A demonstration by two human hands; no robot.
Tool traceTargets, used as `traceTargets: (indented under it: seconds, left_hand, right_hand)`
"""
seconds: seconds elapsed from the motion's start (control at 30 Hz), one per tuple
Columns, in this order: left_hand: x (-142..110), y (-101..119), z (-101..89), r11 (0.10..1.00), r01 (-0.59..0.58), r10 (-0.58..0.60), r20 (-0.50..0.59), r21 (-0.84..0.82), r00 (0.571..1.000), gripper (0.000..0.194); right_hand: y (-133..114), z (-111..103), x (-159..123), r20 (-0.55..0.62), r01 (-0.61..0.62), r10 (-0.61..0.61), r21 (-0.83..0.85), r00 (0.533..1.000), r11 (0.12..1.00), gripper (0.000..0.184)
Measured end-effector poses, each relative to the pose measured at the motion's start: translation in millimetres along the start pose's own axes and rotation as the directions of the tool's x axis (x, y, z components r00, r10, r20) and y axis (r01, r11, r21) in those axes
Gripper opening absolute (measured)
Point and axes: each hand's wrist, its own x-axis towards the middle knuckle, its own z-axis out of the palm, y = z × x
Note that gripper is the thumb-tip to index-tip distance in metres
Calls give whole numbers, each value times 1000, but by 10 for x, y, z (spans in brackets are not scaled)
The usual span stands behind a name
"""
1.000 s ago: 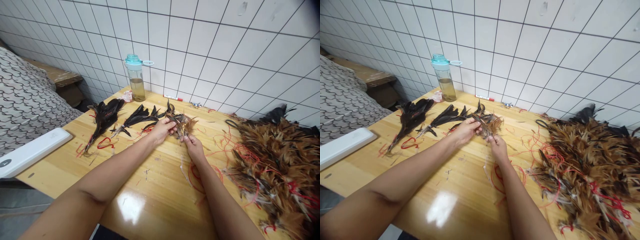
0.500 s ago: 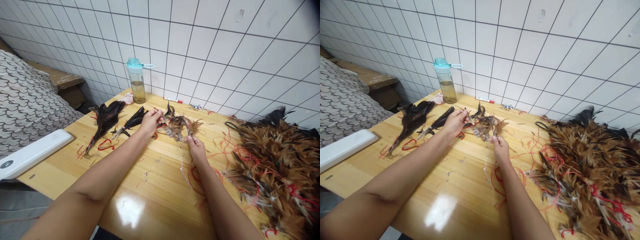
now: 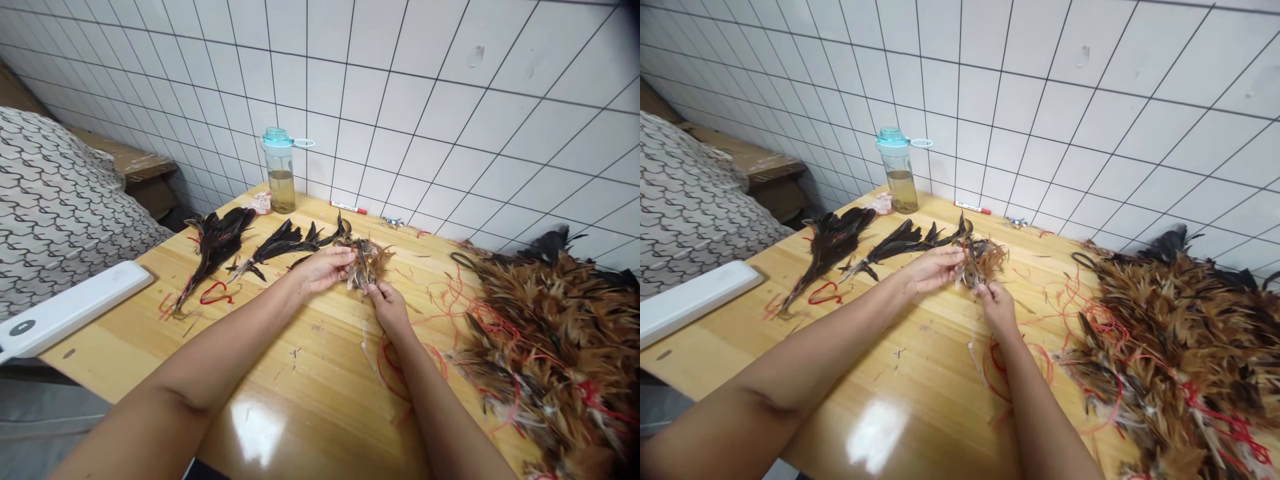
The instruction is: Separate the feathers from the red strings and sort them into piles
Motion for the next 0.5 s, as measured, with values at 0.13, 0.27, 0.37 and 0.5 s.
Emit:
traceTargets:
  seconds: [0.13, 0.27, 0.37, 0.5]
  left_hand:
    - [0, -31, -2, 999, -27, 27, 1, 26, 1000, 30]
    - [18, -57, -3, 997, -62, 65, -76, 47, 995, 35]
    - [46, -16, -40, 992, -118, 123, -150, 41, 981, 35]
    - [83, 144, -195, 969, -245, 242, -241, 14, 940, 30]
  right_hand:
    - [5, 19, -6, 82, 94, -86, -100, 993, 990, 30]
    - [2, 26, -13, 102, 107, -97, -99, 990, 989, 30]
    - [2, 13, -7, 17, 29, -29, -31, 999, 999, 31]
    - [-7, -14, 5, -65, -76, 82, 97, 995, 992, 34]
